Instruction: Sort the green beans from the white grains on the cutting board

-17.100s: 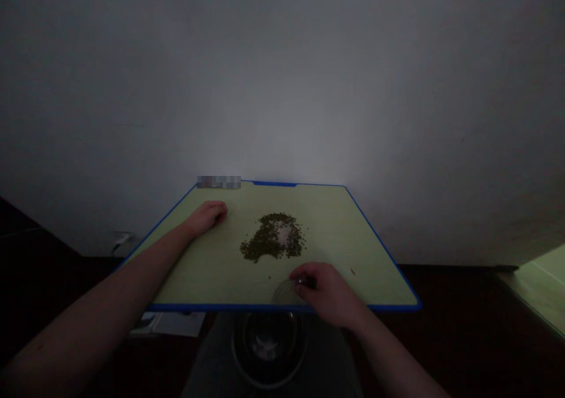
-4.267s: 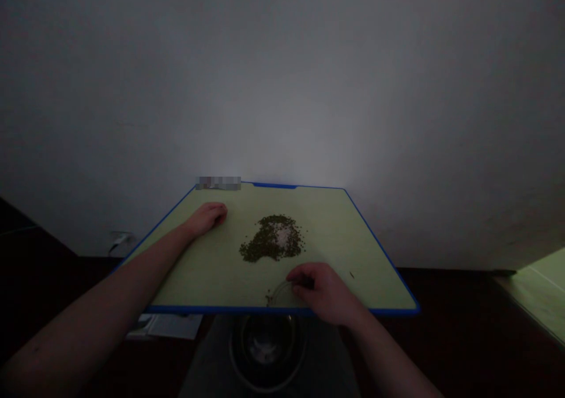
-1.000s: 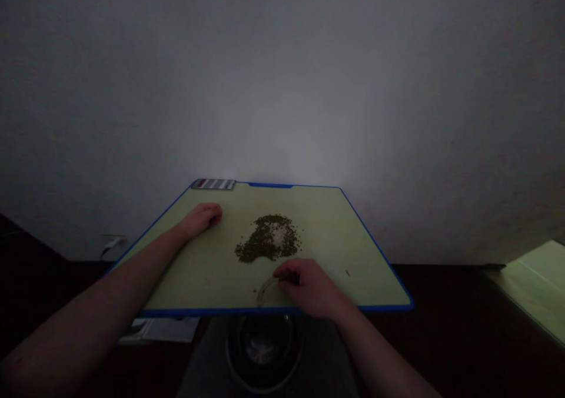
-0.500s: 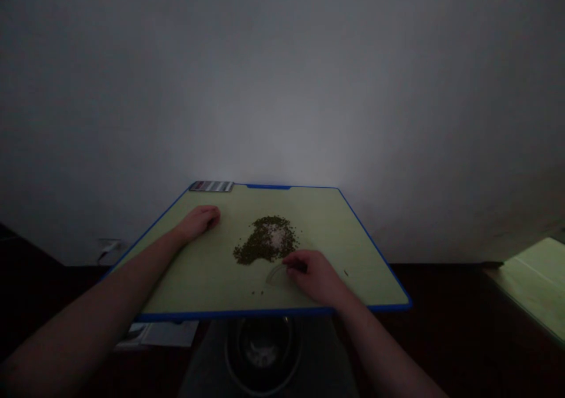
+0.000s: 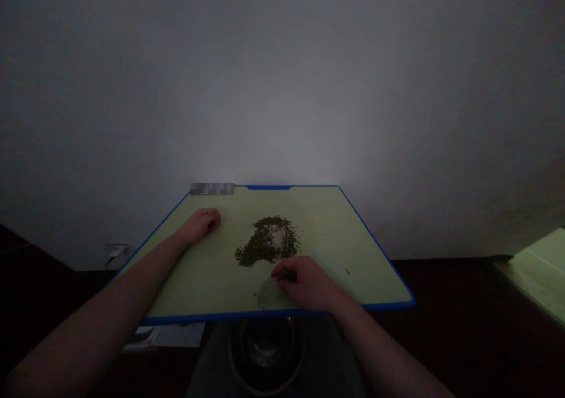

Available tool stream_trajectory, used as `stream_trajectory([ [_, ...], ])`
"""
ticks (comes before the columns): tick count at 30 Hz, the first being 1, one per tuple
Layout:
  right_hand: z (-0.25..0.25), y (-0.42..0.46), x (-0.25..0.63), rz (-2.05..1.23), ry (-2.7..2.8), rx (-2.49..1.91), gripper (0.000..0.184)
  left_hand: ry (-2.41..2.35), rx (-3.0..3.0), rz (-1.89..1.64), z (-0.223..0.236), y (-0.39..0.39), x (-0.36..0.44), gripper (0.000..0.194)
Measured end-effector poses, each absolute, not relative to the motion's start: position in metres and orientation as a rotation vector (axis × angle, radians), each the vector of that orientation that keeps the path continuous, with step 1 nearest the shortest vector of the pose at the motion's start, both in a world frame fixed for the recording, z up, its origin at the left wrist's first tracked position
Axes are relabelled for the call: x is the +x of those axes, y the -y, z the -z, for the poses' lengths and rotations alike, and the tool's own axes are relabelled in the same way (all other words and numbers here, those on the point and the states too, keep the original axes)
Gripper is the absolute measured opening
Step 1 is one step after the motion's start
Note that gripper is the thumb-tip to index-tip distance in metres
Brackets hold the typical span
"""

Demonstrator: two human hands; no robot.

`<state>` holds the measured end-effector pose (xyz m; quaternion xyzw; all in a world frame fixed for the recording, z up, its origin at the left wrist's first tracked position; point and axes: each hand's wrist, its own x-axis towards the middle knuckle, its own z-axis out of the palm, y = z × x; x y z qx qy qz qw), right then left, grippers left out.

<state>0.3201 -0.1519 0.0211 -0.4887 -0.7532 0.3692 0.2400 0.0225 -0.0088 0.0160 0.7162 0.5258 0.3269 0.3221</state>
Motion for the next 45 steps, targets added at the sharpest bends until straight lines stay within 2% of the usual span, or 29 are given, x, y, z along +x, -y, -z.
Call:
stream_trajectory([
  [11, -0.022, 0.165, 0.342, -1.017, 2.027, -1.34, 0.024, -1.396, 1.846, -0.846, -0.017, 0.012, 0.034, 0.027],
  [19, -0.027, 0.139, 0.327, -0.87, 2.057, -1.295, 0.026, -1.409, 1.898, -0.845, -0.024, 0.018, 0.042, 0.026],
  [27, -0.03, 0.142, 0.323, -0.998, 2.148, -1.171, 0.028, -1.4, 1.851, -0.881, -0.021, 0.013, 0.045, 0.026],
  [45, -0.017, 0.152, 0.362, -1.051, 2.075, -1.206, 0.025, -1.372, 1.846, -0.891, -0.018, 0.011, 0.057, 0.025],
])
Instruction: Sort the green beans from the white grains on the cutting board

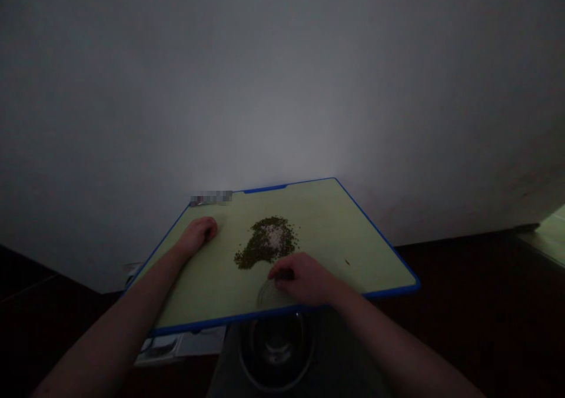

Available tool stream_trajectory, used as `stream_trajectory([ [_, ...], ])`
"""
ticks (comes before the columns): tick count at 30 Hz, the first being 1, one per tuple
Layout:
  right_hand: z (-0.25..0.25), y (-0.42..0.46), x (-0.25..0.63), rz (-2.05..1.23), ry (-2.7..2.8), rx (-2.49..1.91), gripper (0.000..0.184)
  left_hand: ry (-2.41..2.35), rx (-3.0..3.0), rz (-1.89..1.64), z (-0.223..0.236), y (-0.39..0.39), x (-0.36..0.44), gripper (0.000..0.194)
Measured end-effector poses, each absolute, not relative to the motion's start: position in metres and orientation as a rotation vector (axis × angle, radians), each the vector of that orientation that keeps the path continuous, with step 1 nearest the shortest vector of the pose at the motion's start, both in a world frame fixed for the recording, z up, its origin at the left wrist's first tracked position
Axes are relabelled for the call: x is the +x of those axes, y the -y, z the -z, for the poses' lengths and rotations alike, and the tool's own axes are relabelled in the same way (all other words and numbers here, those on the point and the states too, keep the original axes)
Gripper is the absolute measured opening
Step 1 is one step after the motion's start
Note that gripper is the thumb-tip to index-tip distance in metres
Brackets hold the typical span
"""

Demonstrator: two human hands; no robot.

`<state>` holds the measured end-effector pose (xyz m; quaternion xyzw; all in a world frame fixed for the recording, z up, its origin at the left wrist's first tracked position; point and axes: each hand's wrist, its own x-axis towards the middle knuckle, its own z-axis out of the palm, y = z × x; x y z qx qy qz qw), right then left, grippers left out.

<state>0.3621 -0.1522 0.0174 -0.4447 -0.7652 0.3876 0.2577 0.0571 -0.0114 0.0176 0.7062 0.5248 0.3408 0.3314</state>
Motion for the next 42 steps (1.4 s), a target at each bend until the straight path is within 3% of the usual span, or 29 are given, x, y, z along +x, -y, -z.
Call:
stream_trajectory([
  [7, -0.023, 0.145, 0.398, -0.856, 1.849, -1.354, 0.025, -1.362, 1.872, -0.903, -0.018, 0.026, 0.047, 0.028],
  [16, 0.01, 0.146, 0.407, -0.654, 1.745, -1.411, 0.024, -1.41, 1.919, -0.977, -0.014, 0.047, 0.043, 0.026],
  [26, 0.034, 0.149, 0.408, -0.759, 1.668, -1.361, 0.026, -1.383, 1.694, -0.966, 0.014, 0.035, 0.043, 0.02],
  [33, 0.04, 0.141, 0.406, -0.807, 1.602, -1.316, 0.025, -1.484, 1.664, -1.147, 0.021, 0.04, 0.046, 0.021],
  [42, 0.043, 0.136, 0.403, -0.698, 1.513, -1.209, 0.023, -1.599, 1.993, -0.953, 0.021, 0.041, 0.045, 0.025],
])
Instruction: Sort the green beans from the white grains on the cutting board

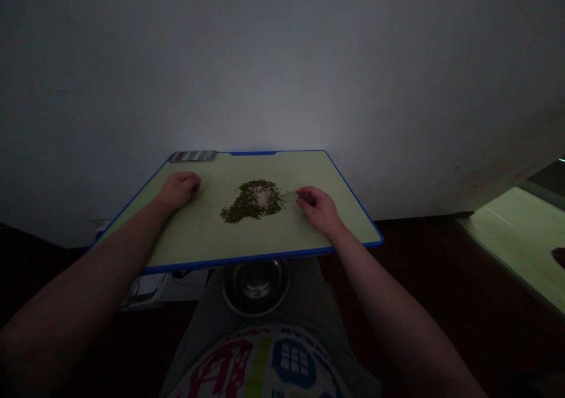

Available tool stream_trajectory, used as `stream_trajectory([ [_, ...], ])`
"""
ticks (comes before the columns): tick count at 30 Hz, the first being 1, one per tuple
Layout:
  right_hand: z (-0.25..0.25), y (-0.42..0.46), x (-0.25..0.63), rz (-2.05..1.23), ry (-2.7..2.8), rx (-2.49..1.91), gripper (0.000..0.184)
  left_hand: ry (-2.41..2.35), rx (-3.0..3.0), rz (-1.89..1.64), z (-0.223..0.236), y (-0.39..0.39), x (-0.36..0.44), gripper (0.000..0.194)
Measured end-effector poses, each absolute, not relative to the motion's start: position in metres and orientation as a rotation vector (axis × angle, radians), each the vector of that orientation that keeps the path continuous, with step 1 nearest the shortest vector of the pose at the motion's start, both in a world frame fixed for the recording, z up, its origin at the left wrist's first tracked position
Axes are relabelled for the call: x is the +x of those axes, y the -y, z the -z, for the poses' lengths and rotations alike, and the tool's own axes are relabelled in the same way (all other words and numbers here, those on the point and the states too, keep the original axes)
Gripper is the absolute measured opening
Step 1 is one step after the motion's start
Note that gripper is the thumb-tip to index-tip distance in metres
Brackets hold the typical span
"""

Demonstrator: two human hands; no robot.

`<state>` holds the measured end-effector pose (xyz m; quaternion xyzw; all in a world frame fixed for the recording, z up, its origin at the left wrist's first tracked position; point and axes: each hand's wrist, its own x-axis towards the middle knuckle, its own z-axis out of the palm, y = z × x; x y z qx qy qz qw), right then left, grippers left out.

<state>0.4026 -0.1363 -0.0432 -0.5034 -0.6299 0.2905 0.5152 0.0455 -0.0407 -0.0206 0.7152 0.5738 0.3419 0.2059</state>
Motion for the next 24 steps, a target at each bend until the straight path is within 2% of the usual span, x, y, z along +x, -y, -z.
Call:
stream_trajectory([
  [9, 0.0455, 0.1385, 0.398, -0.621, 1.513, -1.246, 0.036, -1.633, 2.032, -1.003, 0.0227, 0.0427, 0.038, 0.026],
  [15, 0.0491, 0.1369, 0.4022, -0.505, 1.572, -1.308, 0.022, -1.639, 1.988, -0.957, 0.0284, 0.0399, 0.0412, 0.026],
  [24, 0.048, 0.1346, 0.4039, -0.252, 1.572, -1.476, 0.024, -1.641, 1.94, -0.962, 0.0287, 0.0396, 0.0412, 0.025],
])
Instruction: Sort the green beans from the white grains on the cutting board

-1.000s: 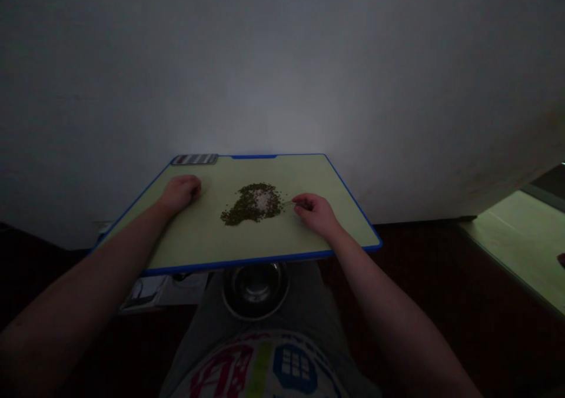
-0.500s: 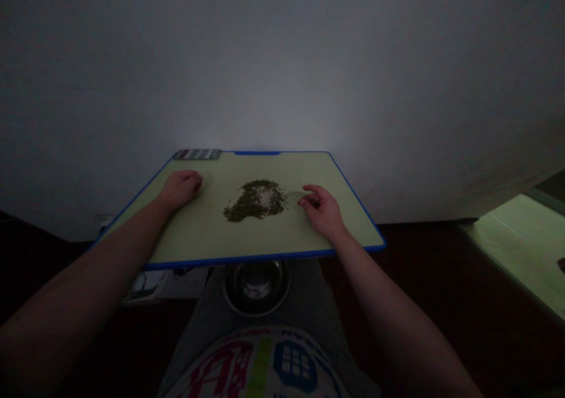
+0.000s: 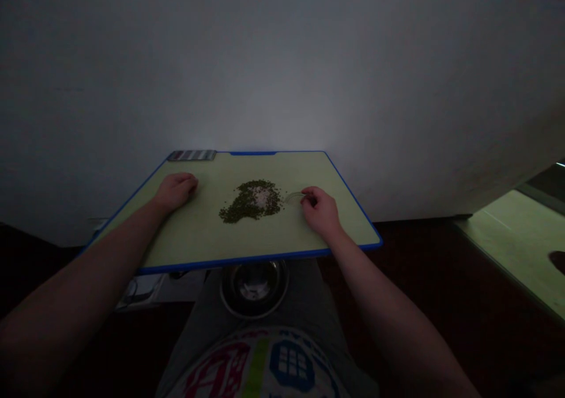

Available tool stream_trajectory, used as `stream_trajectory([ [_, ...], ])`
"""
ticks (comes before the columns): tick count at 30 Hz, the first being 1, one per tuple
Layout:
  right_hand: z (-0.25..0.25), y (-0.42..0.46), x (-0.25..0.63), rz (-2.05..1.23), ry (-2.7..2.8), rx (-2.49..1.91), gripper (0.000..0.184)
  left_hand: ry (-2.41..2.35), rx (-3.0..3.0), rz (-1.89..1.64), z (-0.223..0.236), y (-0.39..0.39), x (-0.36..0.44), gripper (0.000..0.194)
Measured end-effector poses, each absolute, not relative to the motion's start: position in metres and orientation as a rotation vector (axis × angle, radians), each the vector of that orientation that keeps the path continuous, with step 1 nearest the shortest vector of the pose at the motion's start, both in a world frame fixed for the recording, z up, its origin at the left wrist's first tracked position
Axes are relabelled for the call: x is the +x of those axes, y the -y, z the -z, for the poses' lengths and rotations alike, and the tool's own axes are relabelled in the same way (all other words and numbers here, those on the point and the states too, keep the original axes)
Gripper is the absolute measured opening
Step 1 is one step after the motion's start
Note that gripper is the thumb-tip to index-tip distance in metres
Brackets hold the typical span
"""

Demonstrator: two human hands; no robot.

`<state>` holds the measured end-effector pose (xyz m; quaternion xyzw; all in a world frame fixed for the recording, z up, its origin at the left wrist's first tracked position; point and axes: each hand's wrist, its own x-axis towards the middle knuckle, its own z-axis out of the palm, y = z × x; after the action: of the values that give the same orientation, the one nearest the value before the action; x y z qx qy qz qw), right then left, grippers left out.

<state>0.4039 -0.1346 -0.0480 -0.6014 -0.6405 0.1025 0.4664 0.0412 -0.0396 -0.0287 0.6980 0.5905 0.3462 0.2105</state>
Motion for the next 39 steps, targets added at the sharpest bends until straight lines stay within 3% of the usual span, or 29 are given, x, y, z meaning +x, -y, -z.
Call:
stream_trajectory([
  [39, 0.0438, 0.1353, 0.4011, -0.298, 1.745, -1.509, 0.025, -1.618, 1.942, -0.93, 0.0286, 0.0377, 0.0412, 0.026],
])
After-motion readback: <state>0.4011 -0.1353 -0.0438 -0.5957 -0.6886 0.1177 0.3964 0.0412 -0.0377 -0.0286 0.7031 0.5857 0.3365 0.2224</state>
